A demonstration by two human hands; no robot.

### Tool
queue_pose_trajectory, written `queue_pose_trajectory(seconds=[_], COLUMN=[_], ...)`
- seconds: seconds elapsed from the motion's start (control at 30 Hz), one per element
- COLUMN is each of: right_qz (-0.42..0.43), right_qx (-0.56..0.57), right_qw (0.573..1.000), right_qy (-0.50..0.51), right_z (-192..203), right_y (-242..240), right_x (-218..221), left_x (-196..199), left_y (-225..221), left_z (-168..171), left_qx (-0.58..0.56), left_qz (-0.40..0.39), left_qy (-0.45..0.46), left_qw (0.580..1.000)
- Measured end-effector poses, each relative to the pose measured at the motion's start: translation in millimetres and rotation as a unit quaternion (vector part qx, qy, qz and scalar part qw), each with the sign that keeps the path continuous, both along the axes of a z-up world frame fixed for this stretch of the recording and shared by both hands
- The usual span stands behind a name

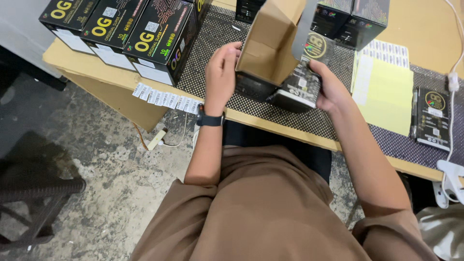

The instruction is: The person prepares a smartphone screen component by cleaning it with a cloth, applying a protective film, and placing it into a branded retail box before stacking the box with others on a table.

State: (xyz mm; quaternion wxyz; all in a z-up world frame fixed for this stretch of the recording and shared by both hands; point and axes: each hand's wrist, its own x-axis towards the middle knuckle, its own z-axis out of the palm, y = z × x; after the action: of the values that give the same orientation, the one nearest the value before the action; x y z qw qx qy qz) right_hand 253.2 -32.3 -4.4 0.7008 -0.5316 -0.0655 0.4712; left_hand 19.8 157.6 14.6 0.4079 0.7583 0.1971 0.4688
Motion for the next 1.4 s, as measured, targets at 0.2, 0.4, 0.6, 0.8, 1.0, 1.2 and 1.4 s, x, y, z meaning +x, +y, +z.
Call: queue_pose_trajectory(seconds=[0.2,0.4,0.6,0.8,1.0,1.2,1.4], right_qz=[0.017,0.041,0.063,0.094,0.102,0.112,0.126], right_qx=[0.023,-0.089,-0.110,-0.090,-0.083,-0.081,-0.088], right_qw=[0.999,0.994,0.990,0.990,0.990,0.990,0.987], right_qy=[0.021,-0.040,-0.059,-0.052,-0.049,-0.033,-0.035], right_z=[23,54,63,58,64,65,67], right_y=[31,53,58,65,67,68,75], right_x=[-22,-59,-70,-73,-76,-72,-81], left_x=[-26,-30,-38,-44,-42,-42,-48], left_y=[-16,-13,-9,-15,-17,-14,0], left_z=[12,12,20,26,27,22,25], left_qx=[-0.092,0.003,0.005,0.015,0.026,0.013,0.001], left_qz=[-0.052,-0.018,0.037,0.067,0.053,0.038,0.082], left_qy=[-0.024,-0.059,0.016,-0.028,-0.057,-0.049,0.012], left_qw=[0.994,0.998,0.999,0.997,0.997,0.998,0.997])
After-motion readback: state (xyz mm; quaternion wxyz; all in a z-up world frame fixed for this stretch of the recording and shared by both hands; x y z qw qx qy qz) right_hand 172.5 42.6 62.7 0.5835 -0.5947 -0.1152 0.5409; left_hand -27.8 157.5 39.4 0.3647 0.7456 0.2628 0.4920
